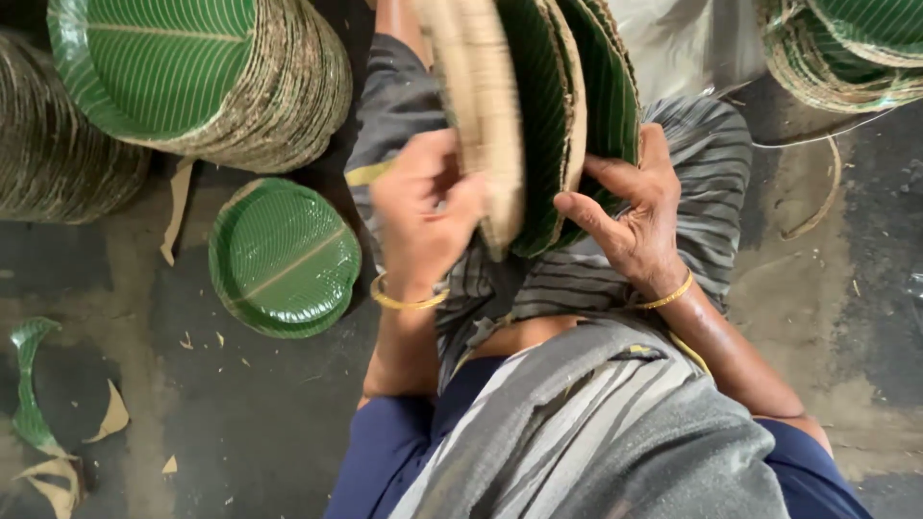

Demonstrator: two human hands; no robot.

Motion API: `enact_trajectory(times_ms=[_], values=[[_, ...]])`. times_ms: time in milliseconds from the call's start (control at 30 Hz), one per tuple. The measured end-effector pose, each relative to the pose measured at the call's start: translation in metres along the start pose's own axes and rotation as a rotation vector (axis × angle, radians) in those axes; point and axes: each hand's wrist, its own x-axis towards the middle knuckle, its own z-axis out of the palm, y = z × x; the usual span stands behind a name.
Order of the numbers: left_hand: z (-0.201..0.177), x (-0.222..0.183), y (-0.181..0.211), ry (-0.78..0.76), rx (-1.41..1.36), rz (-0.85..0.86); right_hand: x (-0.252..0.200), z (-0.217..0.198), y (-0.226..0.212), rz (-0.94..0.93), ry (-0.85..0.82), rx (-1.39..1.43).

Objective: The person packages green leaf-patterned plates by placing them into clear plastic bags by hand and arranging them into stacks.

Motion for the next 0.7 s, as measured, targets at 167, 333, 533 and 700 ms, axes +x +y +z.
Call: enact_trajectory(times_ms=[167,333,533,700], values=[[0.031,0.002,-0.007,-0.148,0.1,0.016,-0.004,0.004,0.0,-0.024,-0.012,-0.034],[0.032,0.005,-0.021,-0.224,0.032,-0.016,-0.01,0.002,0.009,-0.034,-0.004,-0.032],[0.03,0.006,-0.025,-0.243,0.059,-0.009,-0.007,0.004,0.01,-0.051,-0.004,-0.035],[0.031,0.004,-0.013,0.012,0.343,0.188,-0.006,0.003,0.013,-0.027,0.027,0.018]])
